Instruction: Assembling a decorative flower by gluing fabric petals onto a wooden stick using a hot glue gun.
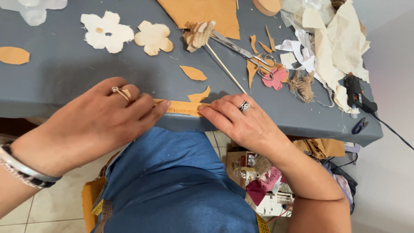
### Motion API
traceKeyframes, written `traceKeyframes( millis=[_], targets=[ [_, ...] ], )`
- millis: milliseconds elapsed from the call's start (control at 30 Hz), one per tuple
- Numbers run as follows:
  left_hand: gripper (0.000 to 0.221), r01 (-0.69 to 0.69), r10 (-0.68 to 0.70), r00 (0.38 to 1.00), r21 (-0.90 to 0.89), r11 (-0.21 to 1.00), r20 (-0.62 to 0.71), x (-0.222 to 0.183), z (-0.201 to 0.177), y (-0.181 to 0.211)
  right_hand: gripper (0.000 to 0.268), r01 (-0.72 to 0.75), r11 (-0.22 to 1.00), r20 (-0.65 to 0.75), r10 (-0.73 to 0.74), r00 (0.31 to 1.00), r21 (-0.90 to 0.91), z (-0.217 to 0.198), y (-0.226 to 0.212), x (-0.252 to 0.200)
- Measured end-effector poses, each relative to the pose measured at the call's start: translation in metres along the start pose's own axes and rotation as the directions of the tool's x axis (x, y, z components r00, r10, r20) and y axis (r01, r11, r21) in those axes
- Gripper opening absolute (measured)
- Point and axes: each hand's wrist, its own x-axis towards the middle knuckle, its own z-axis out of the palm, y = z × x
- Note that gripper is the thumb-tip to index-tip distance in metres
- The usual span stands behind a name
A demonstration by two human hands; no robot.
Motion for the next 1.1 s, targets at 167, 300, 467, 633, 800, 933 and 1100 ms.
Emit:
traceKeyframes(
  millis=[167, 300, 467, 633, 800, 933, 1100],
  targets=[
    [0.046, 0.014, -0.016, 0.999, 0.081, 0.997, 0.029, 0.001, -0.007, 0.0, 0.034, 0.039, 0.999, -0.052, -0.04, 0.998, -0.023, 0.002, 0.002, -0.008],
    [0.051, 0.038, -0.044, 0.997, 0.088, 0.995, 0.069, 0.002, -0.01, 0.002, 0.032, 0.034, 0.999, -0.134, -0.033, 0.99, 0.009, 0.004, 0.003, -0.013],
    [0.041, 0.061, -0.066, 0.997, 0.147, 0.987, 0.03, 0.005, -0.012, 0.004, 0.034, -0.006, 0.994, -0.138, 0.021, 0.99, 0.109, 0.006, 0.004, -0.017],
    [0.058, 0.002, -0.008, 0.998, 0.097, 0.995, 0.06, -0.003, -0.003, 0.0, 0.031, 0.01, 0.999, -0.054, -0.008, 0.998, 0.036, -0.003, 0.011, -0.009],
    [0.122, -0.042, -0.042, 0.957, 0.28, 0.959, 0.288, -0.015, 0.01, -0.009, 0.036, 0.001, 0.999, 0.017, -0.001, 1.0, 0.046, 0.004, 0.017, 0.012],
    [0.11, -0.018, -0.059, 0.954, 0.253, 0.967, 0.294, -0.017, 0.007, -0.01, 0.034, -0.005, 0.997, 0.005, 0.005, 1.0, 0.077, 0.002, 0.019, 0.012],
    [0.109, -0.018, -0.058, 0.958, 0.258, 0.966, 0.282, -0.018, 0.007, -0.011, 0.034, 0.077, 0.997, -0.045, -0.076, 0.996, 0.021, 0.001, 0.022, 0.007]
  ],
)
